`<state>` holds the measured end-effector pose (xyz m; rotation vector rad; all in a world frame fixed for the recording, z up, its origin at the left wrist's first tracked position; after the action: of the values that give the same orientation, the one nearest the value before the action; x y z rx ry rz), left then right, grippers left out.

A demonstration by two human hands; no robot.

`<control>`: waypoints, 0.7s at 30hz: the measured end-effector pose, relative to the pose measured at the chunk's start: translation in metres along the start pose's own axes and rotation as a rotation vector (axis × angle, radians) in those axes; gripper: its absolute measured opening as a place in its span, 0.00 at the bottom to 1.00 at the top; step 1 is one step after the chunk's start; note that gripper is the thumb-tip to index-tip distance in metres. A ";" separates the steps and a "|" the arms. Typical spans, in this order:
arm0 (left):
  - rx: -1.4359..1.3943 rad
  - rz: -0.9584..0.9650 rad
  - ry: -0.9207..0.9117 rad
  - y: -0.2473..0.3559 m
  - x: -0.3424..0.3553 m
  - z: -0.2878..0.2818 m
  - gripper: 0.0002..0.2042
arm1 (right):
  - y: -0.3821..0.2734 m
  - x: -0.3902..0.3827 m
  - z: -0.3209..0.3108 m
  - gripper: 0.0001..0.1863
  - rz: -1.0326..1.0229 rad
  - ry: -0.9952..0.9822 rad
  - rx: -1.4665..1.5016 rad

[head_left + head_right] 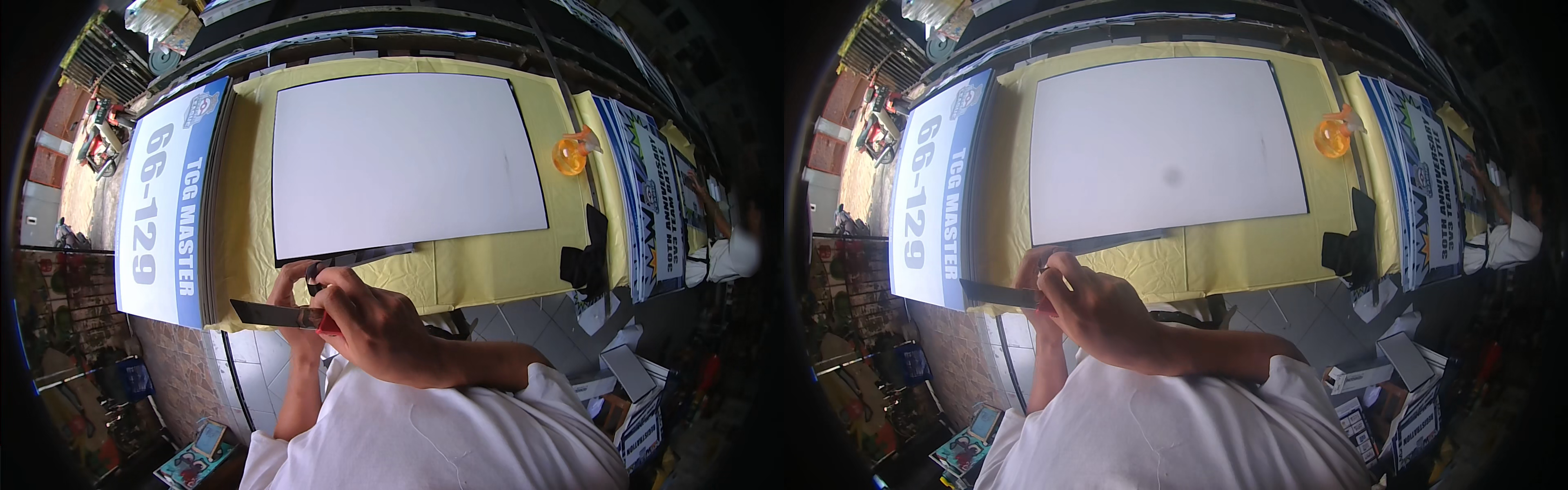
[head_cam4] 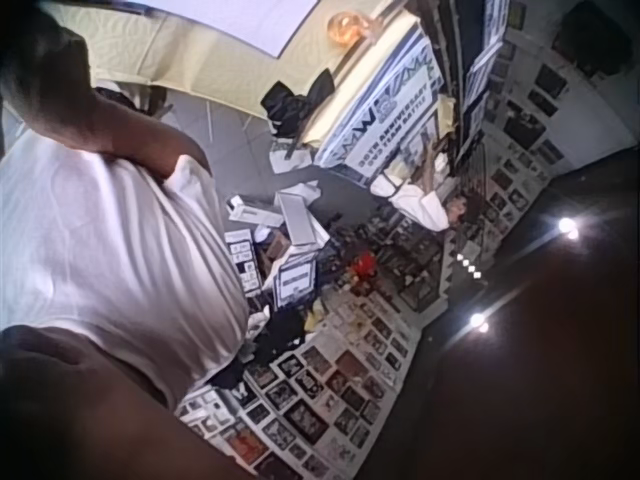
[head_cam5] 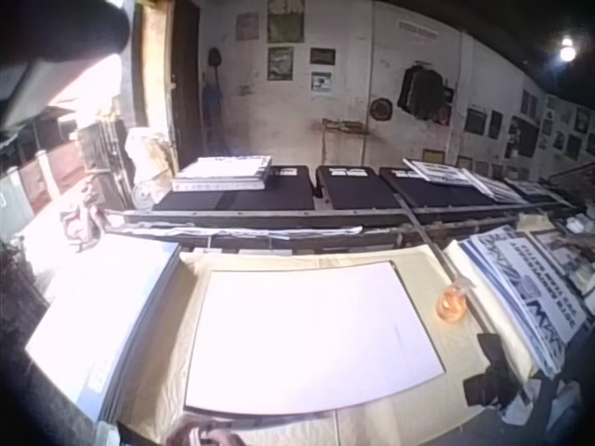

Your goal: The person wipes a white rectangular board with a black cloth, then uses a red utility knife to trim black tape along its edges. They cut the tape on all four sides, remove the strips, and flip the board to repeat the trimming process on the other side.

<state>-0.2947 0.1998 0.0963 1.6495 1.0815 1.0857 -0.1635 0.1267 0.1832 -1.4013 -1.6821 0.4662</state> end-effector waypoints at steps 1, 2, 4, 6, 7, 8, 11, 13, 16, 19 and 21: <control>0.013 0.031 0.016 0.002 0.003 -0.004 0.06 | -0.001 -0.001 -0.003 0.24 0.008 0.003 -0.003; 0.026 0.053 0.060 0.007 0.006 -0.007 0.05 | -0.002 -0.001 -0.006 0.24 0.017 0.006 -0.008; 0.090 0.074 0.095 0.008 0.011 -0.017 0.05 | -0.001 -0.002 -0.011 0.24 0.040 0.011 -0.015; 0.150 0.092 0.136 0.010 0.015 -0.028 0.04 | 0.003 -0.003 -0.016 0.23 0.071 0.016 -0.021; 0.134 0.100 0.136 0.010 0.016 -0.033 0.03 | 0.006 -0.003 -0.018 0.22 0.083 0.031 -0.027; 0.165 0.094 0.164 0.008 0.017 -0.040 0.03 | 0.008 -0.004 -0.021 0.22 0.092 0.043 -0.032; 0.169 0.037 0.309 0.002 0.019 -0.057 0.03 | 0.027 -0.012 -0.023 0.18 0.188 0.114 0.003; 0.249 0.019 0.366 0.009 0.021 -0.069 0.04 | 0.050 -0.015 -0.029 0.17 0.257 0.209 -0.037; 0.235 0.040 0.385 0.009 0.026 -0.089 0.05 | 0.092 -0.027 -0.036 0.15 0.477 0.201 -0.137; 0.277 0.009 0.414 0.012 0.031 -0.102 0.05 | 0.139 -0.046 -0.039 0.16 0.577 0.161 -0.239; 0.288 -0.015 0.411 0.010 0.035 -0.111 0.05 | 0.159 -0.054 -0.038 0.16 0.658 0.145 -0.241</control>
<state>-0.3891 0.2516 0.1408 1.6721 1.5733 1.3457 -0.0384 0.1146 0.0652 -2.1186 -1.1591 0.5130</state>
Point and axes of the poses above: each hand's wrist, its own x-axis towards the middle knuckle, its own z-axis out of the palm, y = z × x, the point moved 4 cm from there along x, towards the middle knuckle, and after that the axes turned 3 degrees about x, right-handed, at the moved point
